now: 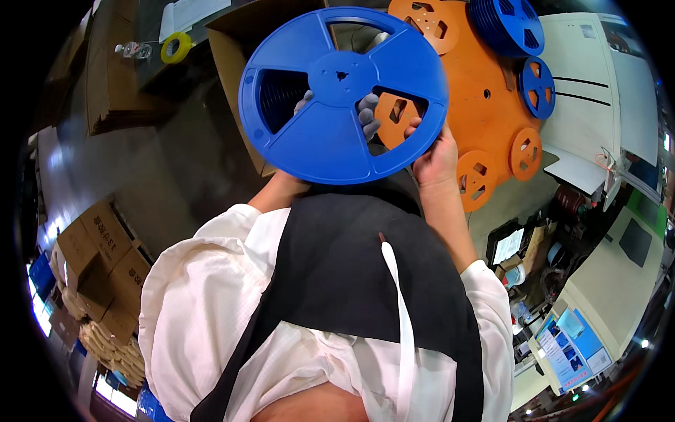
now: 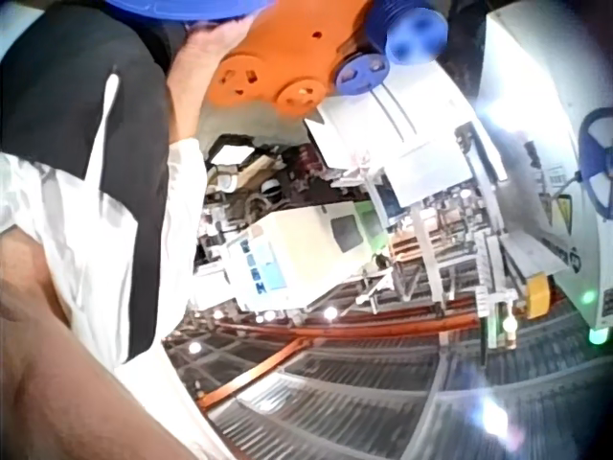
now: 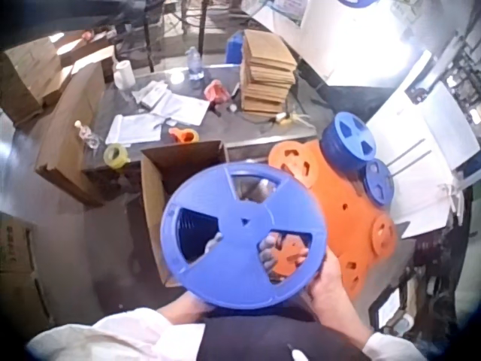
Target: The person picks up blue plastic spools from a stack on a table and places them into a cardboard box. The person handles the spools one by one, inspecting them briefly before stacking them inside the box.
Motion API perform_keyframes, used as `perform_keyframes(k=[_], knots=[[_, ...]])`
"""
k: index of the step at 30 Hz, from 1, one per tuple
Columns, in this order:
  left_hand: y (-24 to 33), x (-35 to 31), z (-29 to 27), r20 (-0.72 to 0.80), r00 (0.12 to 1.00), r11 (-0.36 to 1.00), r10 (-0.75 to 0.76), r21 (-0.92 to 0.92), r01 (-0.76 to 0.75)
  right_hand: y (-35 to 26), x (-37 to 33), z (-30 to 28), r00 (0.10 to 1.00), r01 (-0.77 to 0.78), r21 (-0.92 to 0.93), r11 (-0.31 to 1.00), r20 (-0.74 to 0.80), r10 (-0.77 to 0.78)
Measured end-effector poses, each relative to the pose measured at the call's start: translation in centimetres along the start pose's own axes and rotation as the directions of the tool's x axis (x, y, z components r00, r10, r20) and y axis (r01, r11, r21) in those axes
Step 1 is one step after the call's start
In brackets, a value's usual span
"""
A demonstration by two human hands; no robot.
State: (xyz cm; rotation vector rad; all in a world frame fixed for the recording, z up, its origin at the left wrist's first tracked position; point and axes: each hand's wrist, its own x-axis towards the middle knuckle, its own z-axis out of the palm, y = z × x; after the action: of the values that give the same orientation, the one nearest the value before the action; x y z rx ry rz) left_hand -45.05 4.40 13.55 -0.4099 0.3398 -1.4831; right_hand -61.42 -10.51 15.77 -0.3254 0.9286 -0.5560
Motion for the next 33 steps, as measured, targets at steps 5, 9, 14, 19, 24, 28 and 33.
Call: perform_keyframes(k=[5,9,14,19,24,28,33], knots=[[0.3,0.3,-0.7,0.060,0.998,1.000,0.003,0.025,-0.004,0.3,-0.6,1.3,0.998,-0.040,0.028,0.999,0.040,0.039],[0.5,0.5,-0.9,0.076,0.997,1.000,-0.012,0.029,0.010,0.1,0.3,0.3,0.983,-0.079,0.066,0.995,0.172,0.066],[0.8,-0.5,-0.7,0.003,0.997,0.990,0.073,0.119,-0.072,0.2,0.6,0.2,0.999,-0.040,-0.249,0.968,0.002,0.042],[5.1,-5.9,-3.0,-0.255,0.889,0.881,0.381,0.392,-0.266,0.8,1.4,-4.1,0.997,0.002,-0.413,0.911,-0.072,-0.034],[13.3,-7.4,-8.1,-0.418,0.585,0.643,0.695,0.726,-0.245,0.5,1.9,-9.9,0.983,-0.080,-0.361,0.929,-0.185,0.013],[20.8,-4.1,-14.1,-0.494,0.425,0.563,0.759,0.825,-0.046,2.2,0.6,-12.2,0.963,-0.145,-0.416,0.898,-0.269,0.031],[29.1,0.4,-22.0,-0.520,0.272,0.451,0.810,0.848,0.278,5.4,-0.1,-13.6,0.914,-0.296,-0.442,0.847,-0.390,0.115]])
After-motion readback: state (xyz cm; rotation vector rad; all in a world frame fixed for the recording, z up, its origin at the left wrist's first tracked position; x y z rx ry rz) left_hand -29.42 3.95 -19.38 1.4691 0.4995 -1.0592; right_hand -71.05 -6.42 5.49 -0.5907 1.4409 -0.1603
